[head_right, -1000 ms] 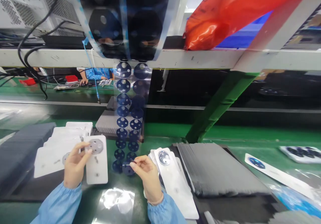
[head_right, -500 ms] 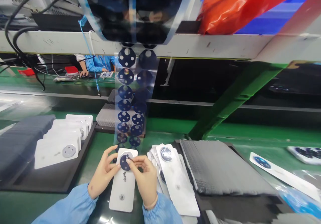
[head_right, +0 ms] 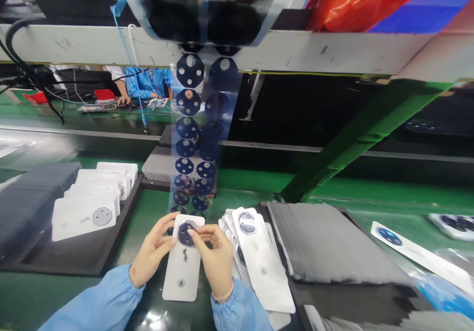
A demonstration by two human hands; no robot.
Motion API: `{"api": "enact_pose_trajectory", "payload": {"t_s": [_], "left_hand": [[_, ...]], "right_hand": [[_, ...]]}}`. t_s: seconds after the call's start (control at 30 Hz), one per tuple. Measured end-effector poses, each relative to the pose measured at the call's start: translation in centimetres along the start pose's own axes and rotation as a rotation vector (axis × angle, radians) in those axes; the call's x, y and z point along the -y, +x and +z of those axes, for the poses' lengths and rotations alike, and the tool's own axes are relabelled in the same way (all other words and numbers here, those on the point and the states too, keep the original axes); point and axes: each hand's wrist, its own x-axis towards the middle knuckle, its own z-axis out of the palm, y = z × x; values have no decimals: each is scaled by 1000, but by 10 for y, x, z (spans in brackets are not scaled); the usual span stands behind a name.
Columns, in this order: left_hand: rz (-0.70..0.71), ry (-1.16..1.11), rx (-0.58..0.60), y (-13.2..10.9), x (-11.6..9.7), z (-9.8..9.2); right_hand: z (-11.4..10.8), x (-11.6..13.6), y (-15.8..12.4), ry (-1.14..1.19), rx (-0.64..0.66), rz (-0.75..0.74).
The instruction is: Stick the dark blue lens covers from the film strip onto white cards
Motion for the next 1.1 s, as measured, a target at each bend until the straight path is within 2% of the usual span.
{"api": "enact_pose_trajectory", "payload": {"t_s": [1.1], "left_hand": [[-7,12,-24,0,1,0]], "right_hand": [[0,-6,0,15,-1,-1]]}}
